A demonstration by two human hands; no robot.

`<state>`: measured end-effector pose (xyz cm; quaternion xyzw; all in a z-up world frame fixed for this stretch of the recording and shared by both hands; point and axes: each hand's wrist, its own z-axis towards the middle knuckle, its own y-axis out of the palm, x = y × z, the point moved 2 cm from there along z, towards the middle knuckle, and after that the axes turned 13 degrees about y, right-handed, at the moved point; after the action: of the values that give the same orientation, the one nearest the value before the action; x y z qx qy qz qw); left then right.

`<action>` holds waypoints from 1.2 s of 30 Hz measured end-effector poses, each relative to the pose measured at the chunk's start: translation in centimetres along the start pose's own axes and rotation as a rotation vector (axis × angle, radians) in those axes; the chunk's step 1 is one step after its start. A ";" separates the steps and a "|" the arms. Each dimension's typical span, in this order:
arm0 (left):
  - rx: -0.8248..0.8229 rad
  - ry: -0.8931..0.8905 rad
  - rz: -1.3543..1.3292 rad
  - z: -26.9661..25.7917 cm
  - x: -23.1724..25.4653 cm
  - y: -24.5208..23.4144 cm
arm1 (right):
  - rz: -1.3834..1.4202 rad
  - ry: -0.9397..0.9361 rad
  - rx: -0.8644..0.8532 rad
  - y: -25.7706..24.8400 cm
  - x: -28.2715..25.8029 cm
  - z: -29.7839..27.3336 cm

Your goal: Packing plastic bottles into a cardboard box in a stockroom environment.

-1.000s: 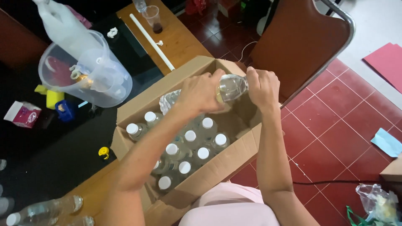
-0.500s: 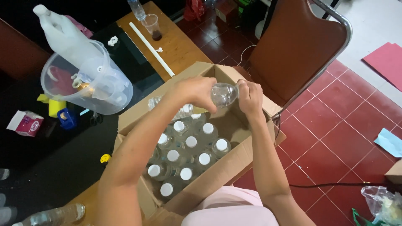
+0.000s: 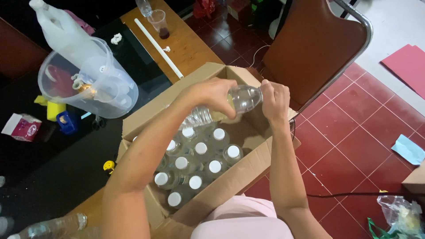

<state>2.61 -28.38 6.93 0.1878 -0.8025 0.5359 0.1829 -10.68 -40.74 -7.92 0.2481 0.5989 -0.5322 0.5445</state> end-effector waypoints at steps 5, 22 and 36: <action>-0.090 0.093 -0.390 2.0 -2.7 2.4 | 0.036 -0.252 0.068 -0.8 -1.3 -0.6; 0.145 -0.002 0.540 2.7 -2.1 3.9 | -0.155 0.385 -0.245 1.1 -1.5 -0.3; -0.044 0.048 -0.297 -0.8 -0.6 0.6 | 0.083 -0.328 0.033 -0.1 -1.5 -0.2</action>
<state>2.93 -27.35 6.46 0.2875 -0.7729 0.4895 0.2834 -10.38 -40.12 -6.52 0.1913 0.4825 -0.5522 0.6524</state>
